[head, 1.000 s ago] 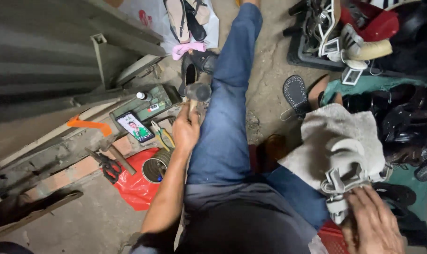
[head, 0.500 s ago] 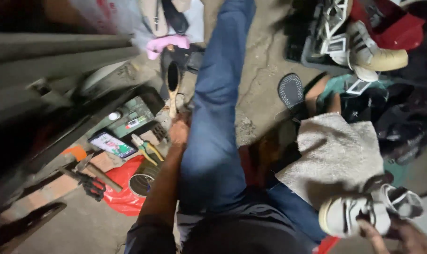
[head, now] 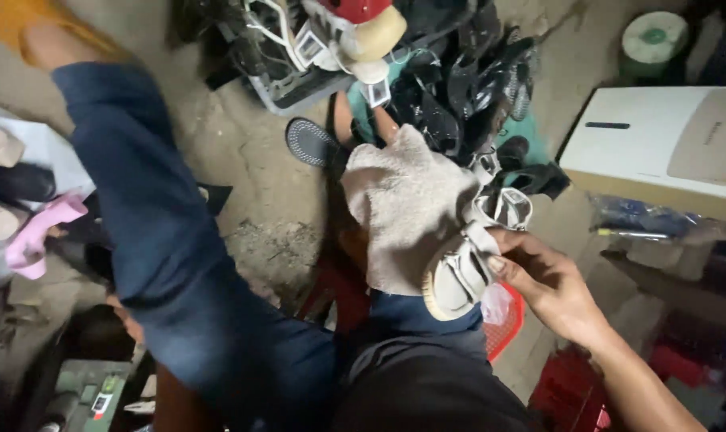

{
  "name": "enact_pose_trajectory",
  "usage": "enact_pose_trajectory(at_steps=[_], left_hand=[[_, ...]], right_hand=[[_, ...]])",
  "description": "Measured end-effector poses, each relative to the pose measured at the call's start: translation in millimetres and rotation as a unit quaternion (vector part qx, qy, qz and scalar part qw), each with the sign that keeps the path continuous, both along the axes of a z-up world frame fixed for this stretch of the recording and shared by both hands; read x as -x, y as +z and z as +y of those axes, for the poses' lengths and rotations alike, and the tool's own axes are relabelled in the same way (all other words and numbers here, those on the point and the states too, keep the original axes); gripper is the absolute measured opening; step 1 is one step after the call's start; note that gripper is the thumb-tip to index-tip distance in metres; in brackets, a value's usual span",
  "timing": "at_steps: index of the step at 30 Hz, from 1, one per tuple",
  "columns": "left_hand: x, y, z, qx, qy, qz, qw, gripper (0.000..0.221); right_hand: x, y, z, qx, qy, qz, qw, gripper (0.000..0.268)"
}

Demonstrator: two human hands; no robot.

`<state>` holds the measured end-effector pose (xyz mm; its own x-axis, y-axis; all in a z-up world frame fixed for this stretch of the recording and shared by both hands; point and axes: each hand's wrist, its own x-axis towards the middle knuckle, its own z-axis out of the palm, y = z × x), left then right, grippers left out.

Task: A person is repairing a sandal by hammering the sole and brushing it, likely to prepare it for gluing or finishing.

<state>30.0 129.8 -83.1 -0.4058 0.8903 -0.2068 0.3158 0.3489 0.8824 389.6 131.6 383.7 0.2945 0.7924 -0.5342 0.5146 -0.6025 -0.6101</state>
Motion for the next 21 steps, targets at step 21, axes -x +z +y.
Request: enact_pose_trajectory(at_steps=[21], left_hand=[[50, 292, -58, -0.121, 0.126, -0.1, 0.98, 0.045]], right_hand=[[-20, -21, -49, 0.04, -0.006, 0.199, 0.979, 0.016]])
